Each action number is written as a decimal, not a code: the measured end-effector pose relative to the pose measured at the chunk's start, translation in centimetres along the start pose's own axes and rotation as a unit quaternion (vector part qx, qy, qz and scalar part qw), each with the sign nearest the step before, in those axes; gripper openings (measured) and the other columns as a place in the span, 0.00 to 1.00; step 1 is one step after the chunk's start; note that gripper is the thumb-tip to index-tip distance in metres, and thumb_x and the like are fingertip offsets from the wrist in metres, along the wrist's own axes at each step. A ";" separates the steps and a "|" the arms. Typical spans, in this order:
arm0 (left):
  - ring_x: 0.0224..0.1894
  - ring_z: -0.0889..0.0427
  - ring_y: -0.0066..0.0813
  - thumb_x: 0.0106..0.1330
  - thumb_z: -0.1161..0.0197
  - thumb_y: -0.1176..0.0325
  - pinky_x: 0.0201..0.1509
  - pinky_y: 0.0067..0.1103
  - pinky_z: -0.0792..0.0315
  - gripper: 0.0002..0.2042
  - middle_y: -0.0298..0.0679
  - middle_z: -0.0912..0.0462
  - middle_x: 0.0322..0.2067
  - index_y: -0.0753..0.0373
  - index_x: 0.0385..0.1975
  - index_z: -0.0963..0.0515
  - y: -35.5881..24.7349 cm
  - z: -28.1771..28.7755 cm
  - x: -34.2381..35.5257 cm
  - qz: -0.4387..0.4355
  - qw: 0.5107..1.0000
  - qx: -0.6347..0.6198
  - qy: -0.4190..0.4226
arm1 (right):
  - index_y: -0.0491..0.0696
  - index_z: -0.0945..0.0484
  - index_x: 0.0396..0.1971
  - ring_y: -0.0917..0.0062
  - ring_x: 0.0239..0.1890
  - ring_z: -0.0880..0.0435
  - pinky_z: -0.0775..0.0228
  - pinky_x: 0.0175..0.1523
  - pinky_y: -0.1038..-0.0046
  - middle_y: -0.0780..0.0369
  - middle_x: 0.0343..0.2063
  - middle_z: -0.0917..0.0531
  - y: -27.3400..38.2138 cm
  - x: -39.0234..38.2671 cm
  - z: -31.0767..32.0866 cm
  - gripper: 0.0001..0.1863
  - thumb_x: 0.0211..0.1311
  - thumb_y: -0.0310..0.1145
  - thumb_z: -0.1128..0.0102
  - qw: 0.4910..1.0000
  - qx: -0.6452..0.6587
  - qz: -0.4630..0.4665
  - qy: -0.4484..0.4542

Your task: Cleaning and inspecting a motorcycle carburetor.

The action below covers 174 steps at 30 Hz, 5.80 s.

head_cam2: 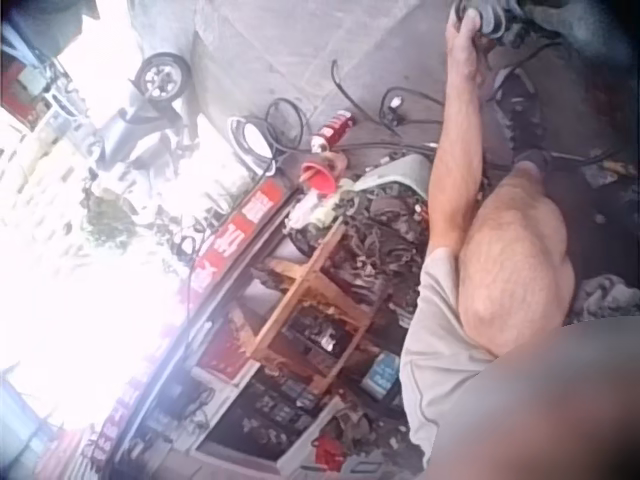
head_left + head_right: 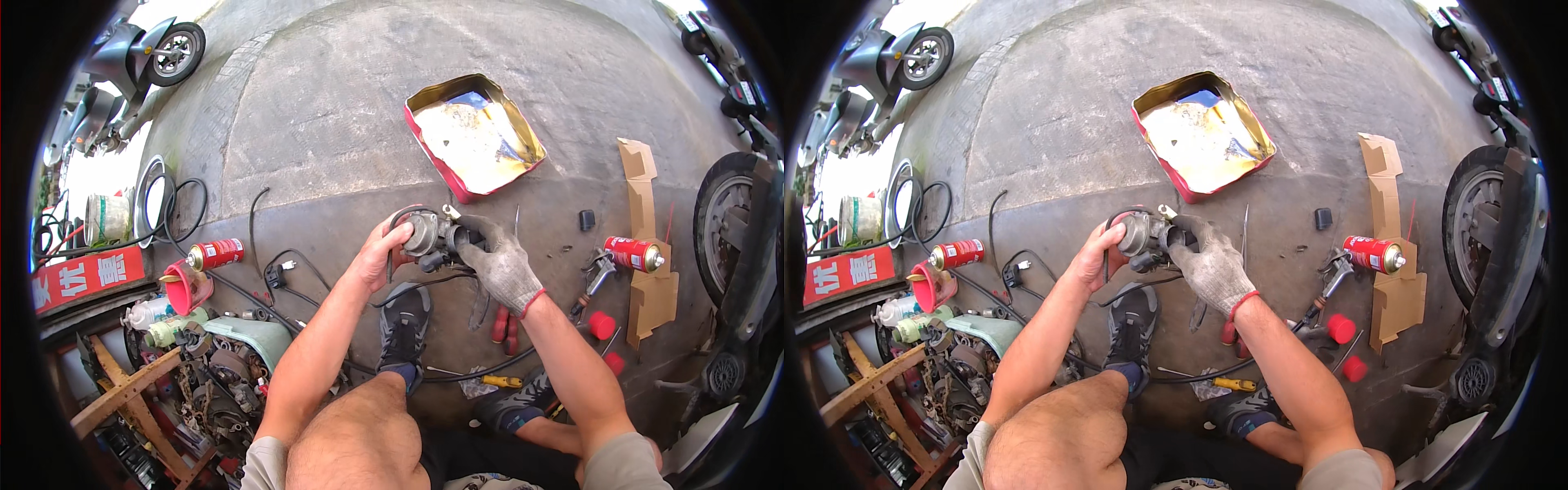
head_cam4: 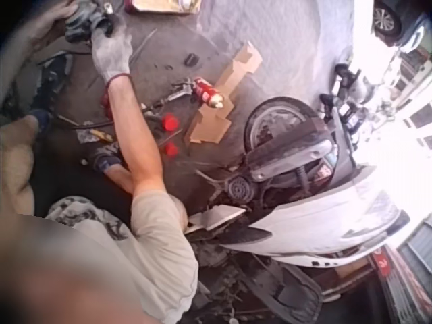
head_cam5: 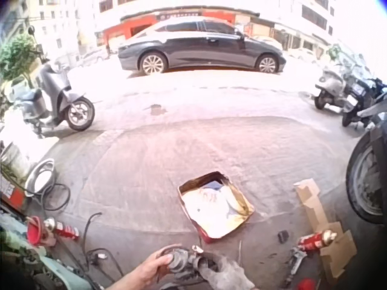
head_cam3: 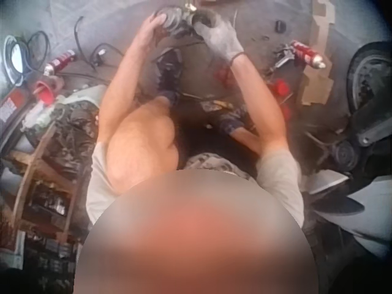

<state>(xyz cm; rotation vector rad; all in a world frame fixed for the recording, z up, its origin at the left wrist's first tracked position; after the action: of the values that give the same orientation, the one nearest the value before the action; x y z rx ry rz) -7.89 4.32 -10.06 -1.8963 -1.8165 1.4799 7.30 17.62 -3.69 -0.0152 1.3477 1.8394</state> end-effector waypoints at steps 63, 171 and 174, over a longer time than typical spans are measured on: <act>0.58 0.26 0.35 0.63 0.26 0.52 0.64 0.30 0.31 0.43 0.48 0.25 0.54 0.63 0.72 0.42 2.0 -2.1 0.6 -0.053 0.954 0.282 -0.088 | 0.50 0.27 0.66 0.64 0.59 0.19 0.27 0.65 0.64 0.52 0.58 0.21 -4.4 -0.6 -1.4 0.47 0.48 0.59 0.22 0.988 0.086 -0.125 0.012; 0.66 0.30 0.59 0.60 0.32 0.46 0.71 0.39 0.34 0.48 0.66 0.33 0.62 0.74 0.71 0.43 1.1 -4.9 0.2 -0.022 0.856 0.492 -0.156 | 0.48 0.20 0.38 0.52 0.34 0.14 0.23 0.39 0.54 0.53 0.31 0.14 -4.7 -3.7 -1.6 0.08 0.61 0.32 0.32 0.966 -0.120 0.138 -0.182; 0.67 0.29 0.53 0.61 0.33 0.44 0.71 0.37 0.34 0.47 0.62 0.35 0.67 0.69 0.73 0.44 1.3 -4.8 0.3 -0.007 0.852 0.500 -0.156 | 0.48 0.20 0.38 0.52 0.33 0.14 0.23 0.38 0.54 0.54 0.31 0.14 -4.0 -3.6 -1.5 0.09 0.60 0.32 0.32 0.959 -0.153 0.158 -0.177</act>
<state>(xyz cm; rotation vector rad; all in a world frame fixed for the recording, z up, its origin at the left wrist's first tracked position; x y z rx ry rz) -3.74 6.63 -8.60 -1.1327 -0.7555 2.1896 11.49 14.51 -5.82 0.3717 0.8440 2.1775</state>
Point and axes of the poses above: each hand's wrist, its own x-axis towards the middle knuckle, its own z-axis out of the back of the hand, y = z × x, the point moved 7 cm from there along x, towards the middle knuckle
